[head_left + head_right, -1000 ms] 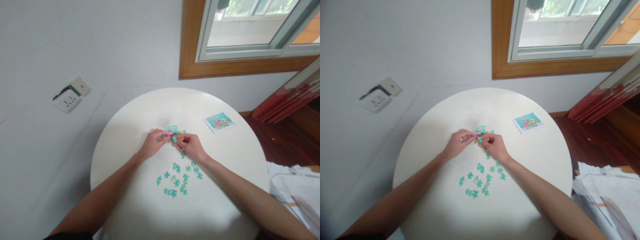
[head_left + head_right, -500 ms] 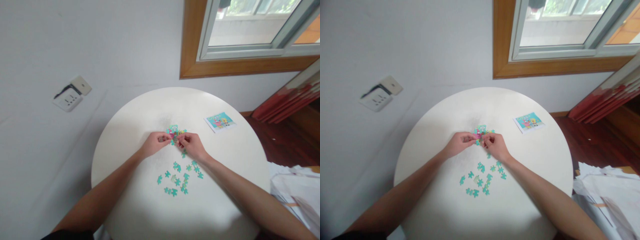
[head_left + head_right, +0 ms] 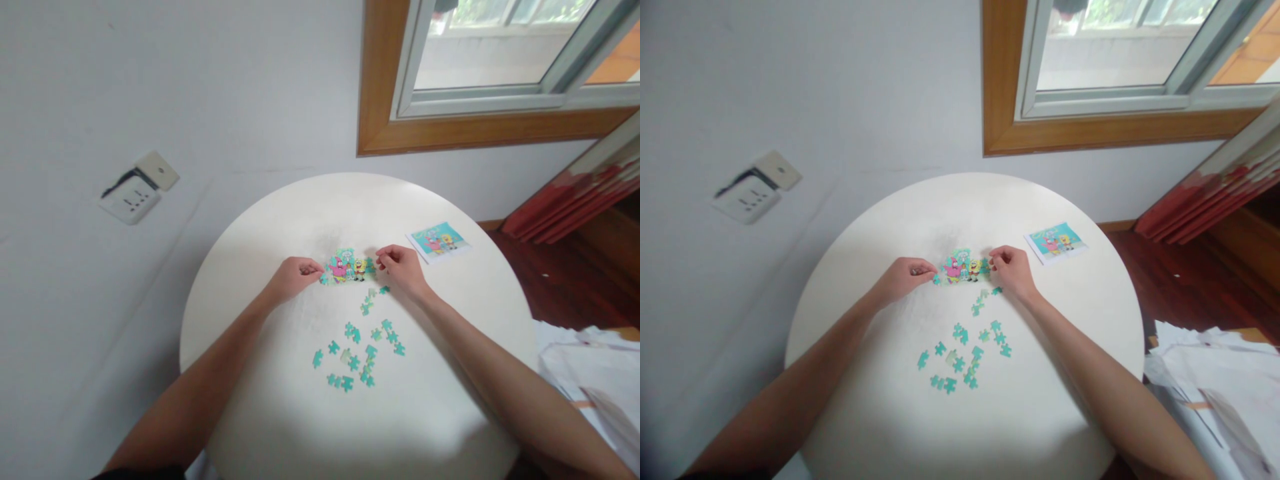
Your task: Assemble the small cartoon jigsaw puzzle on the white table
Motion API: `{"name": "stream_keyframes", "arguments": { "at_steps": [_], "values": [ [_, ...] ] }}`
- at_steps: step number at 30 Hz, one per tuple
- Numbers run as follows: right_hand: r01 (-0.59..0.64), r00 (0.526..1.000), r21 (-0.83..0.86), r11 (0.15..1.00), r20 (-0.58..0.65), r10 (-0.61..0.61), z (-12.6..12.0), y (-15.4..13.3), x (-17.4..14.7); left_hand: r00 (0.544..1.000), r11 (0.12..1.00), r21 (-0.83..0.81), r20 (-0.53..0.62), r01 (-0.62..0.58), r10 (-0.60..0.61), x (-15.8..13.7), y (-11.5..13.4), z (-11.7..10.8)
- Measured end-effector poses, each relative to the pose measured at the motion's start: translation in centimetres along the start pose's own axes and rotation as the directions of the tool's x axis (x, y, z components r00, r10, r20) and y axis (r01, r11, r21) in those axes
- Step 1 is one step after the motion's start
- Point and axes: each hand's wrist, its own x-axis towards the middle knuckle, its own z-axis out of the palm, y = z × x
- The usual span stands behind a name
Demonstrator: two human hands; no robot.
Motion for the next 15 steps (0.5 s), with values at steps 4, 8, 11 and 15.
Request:
{"name": "stream_keyframes", "arguments": {
  "at_steps": [4, 8, 11, 15],
  "values": [
    [-0.009, 1.0, -0.031, 0.999, -0.008, 0.009, 0.0, 0.6, 0.3, 1.0, 0.999, 0.041, -0.029, 0.004, -0.003, 0.1, -0.3, 0.2],
    [0.023, 0.999, -0.07, 0.997, -0.033, -0.025, -0.3, 1.0, 0.6, 0.997, 0.997, 0.073, -0.083, 0.013, -0.007, 0.4, -0.6, 0.4],
    [0.04, 0.998, -0.097, 0.995, -0.048, -0.044, -0.4, 1.3, 0.7, 0.993, 0.999, 0.044, -0.117, 0.02, -0.015, 0.5, -0.6, 0.5],
    [0.044, 0.997, -0.109, 0.993, -0.051, -0.05, -0.3, 1.5, 0.8, 0.99, 1.0, 0.014, -0.14, 0.016, -0.014, 0.6, -0.5, 0.8]
  ]
}}
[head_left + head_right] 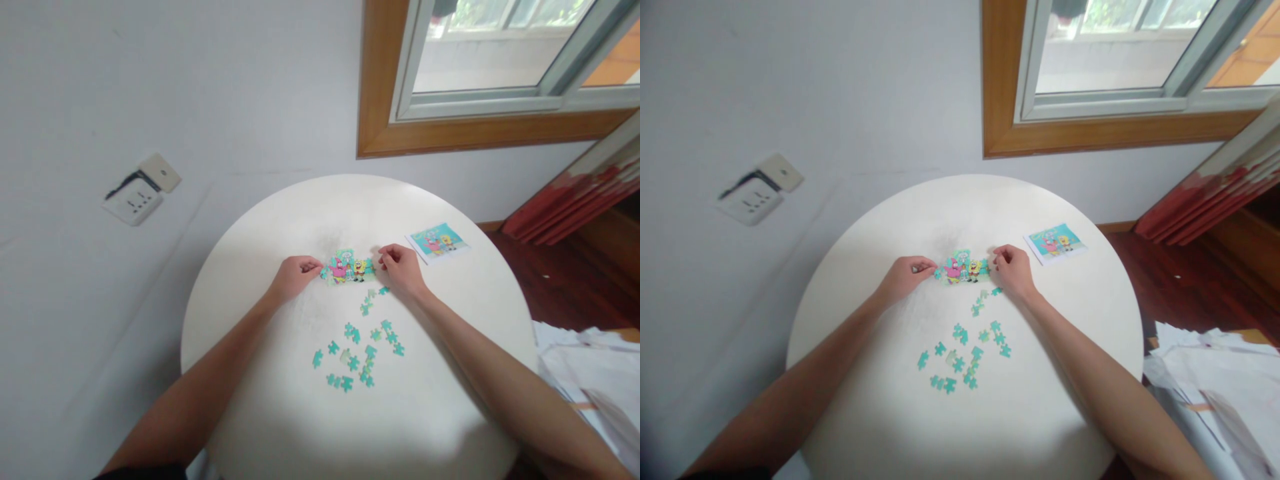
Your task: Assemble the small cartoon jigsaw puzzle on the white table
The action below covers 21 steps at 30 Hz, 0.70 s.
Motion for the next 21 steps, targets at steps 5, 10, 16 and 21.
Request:
{"name": "stream_keyframes", "arguments": {
  "at_steps": [5, 10, 16, 21],
  "values": [
    [0.004, 1.0, -0.002, 1.0, 0.001, -0.004, 0.1, -0.2, -0.1, 0.999, 0.999, -0.003, -0.021, -0.042, 0.042, 0.0, 0.1, 0.6],
    [-0.002, 1.0, -0.008, 1.0, 0.005, 0.002, 0.1, -0.2, -0.1, 0.996, 0.996, 0.021, -0.021, -0.086, 0.087, 0.1, 0.3, 1.1],
    [0.009, 1.0, -0.038, 0.999, 0.002, -0.009, 0.2, 0.1, 0.0, 0.996, 0.996, 0.034, -0.006, -0.088, 0.088, 0.1, 0.4, 1.1],
    [0.026, 1.0, -0.072, 0.997, 0.005, -0.025, 0.1, -0.1, -0.1, 0.994, 0.99, 0.089, -0.005, -0.107, 0.108, 0.2, 0.2, 1.1]
  ]
}}
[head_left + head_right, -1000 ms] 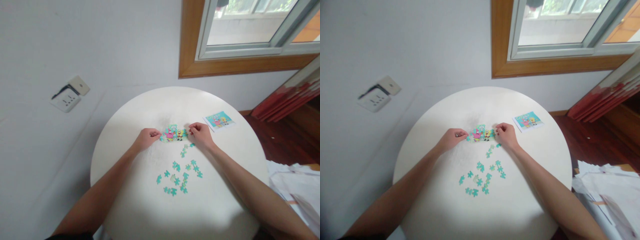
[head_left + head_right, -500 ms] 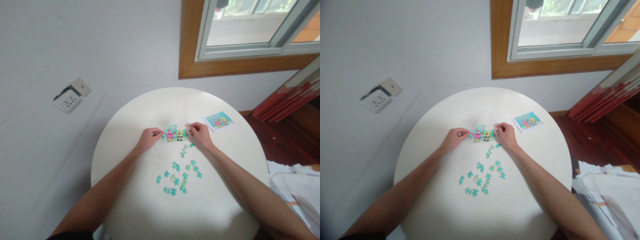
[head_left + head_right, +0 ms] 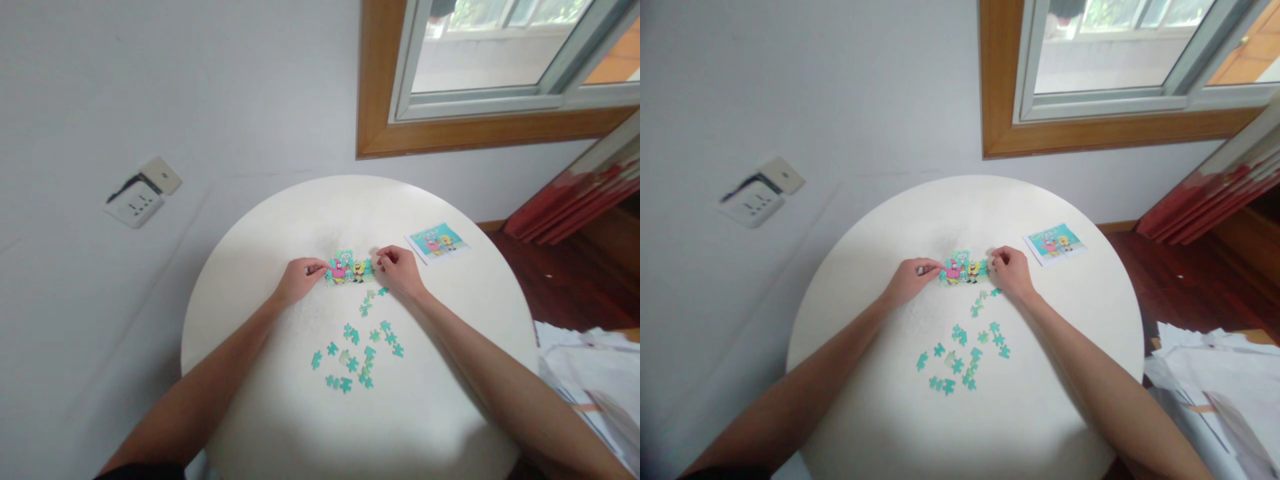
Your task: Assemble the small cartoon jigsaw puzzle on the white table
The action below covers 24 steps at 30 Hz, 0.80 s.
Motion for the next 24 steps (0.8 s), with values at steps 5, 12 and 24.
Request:
{"name": "stream_keyframes", "arguments": {
  "at_steps": [5, 12, 24],
  "values": [
    [-0.005, 1.0, 0.008, 1.0, 0.0, 0.005, 0.01, 0.02, 0.03, 1.0, 0.999, 0.052, -0.006, -0.002, 0.003, -0.06, -0.09, 0.05],
    [0.004, 1.0, -0.001, 1.0, 0.005, -0.004, -0.05, -0.11, -0.04, 0.998, 0.998, 0.052, -0.037, -0.041, 0.042, -0.14, 0.06, 0.15],
    [0.019, 1.0, -0.002, 1.0, 0.01, -0.019, 0.05, 0.33, 0.08, 0.978, 0.974, 0.097, 0.026, -0.207, 0.205, -0.32, 0.18, -0.1]
  ]
}}
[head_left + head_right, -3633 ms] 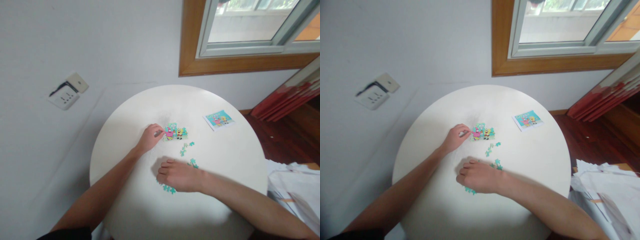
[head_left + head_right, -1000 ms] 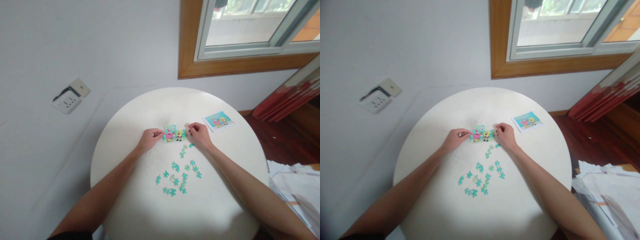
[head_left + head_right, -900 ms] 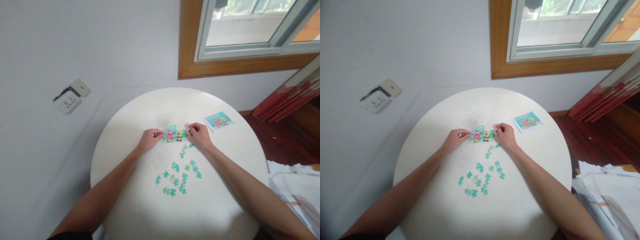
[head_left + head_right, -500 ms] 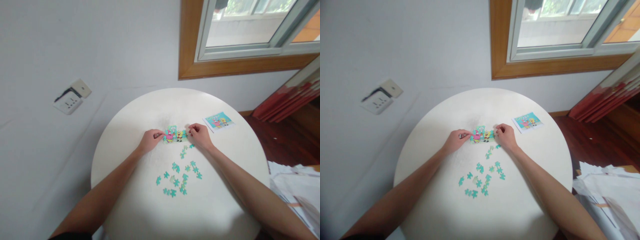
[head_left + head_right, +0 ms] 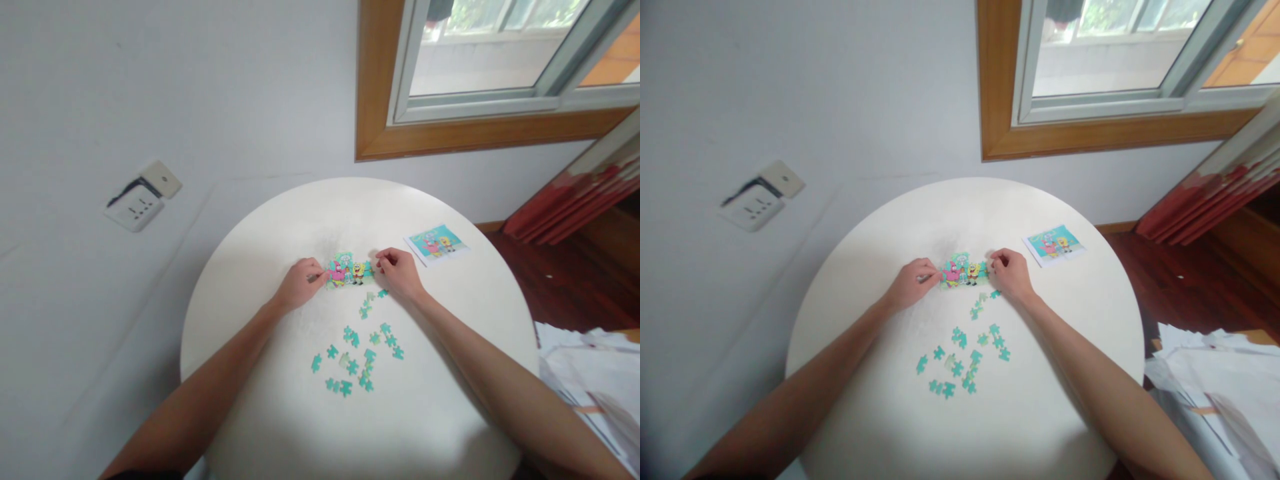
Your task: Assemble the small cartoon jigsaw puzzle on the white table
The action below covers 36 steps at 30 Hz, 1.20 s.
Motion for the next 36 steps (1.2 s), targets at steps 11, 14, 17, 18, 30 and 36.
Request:
{"name": "stream_keyframes", "arguments": {
  "at_steps": [11, 14, 17, 18, 30, 36],
  "values": [
    [0.004, 1.0, -0.007, 1.0, -0.008, -0.004, 0.0, -0.1, 0.0, 1.0, 1.0, -0.005, -0.001, 0.01, -0.01, 0.0, -0.1, 0.2],
    [0.001, 1.0, -0.006, 1.0, -0.007, -0.001, 0.0, -0.2, 0.0, 1.0, 1.0, -0.019, -0.018, 0.009, -0.009, 0.0, 0.1, 0.1],
    [-0.015, 1.0, 0.01, 1.0, -0.008, 0.015, 0.0, -0.3, -0.1, 0.994, 0.999, -0.034, -0.101, 0.024, -0.028, 0.1, 0.3, -0.1],
    [-0.022, 1.0, 0.019, 1.0, -0.008, 0.023, 0.0, -0.4, -0.1, 0.99, 0.999, -0.033, -0.138, 0.037, -0.041, 0.2, 0.3, -0.2],
    [-0.034, 0.999, 0.041, 0.999, -0.031, 0.035, -0.8, 0.2, 0.7, 0.944, 0.985, -0.036, -0.281, 0.171, -0.174, 0.2, -0.7, -0.1],
    [0.011, 1.0, -0.074, 0.997, 0.018, -0.01, -1.1, 1.4, 1.3, 0.957, 0.988, -0.026, -0.246, 0.151, -0.153, 0.2, -0.9, 0.1]
  ]
}}
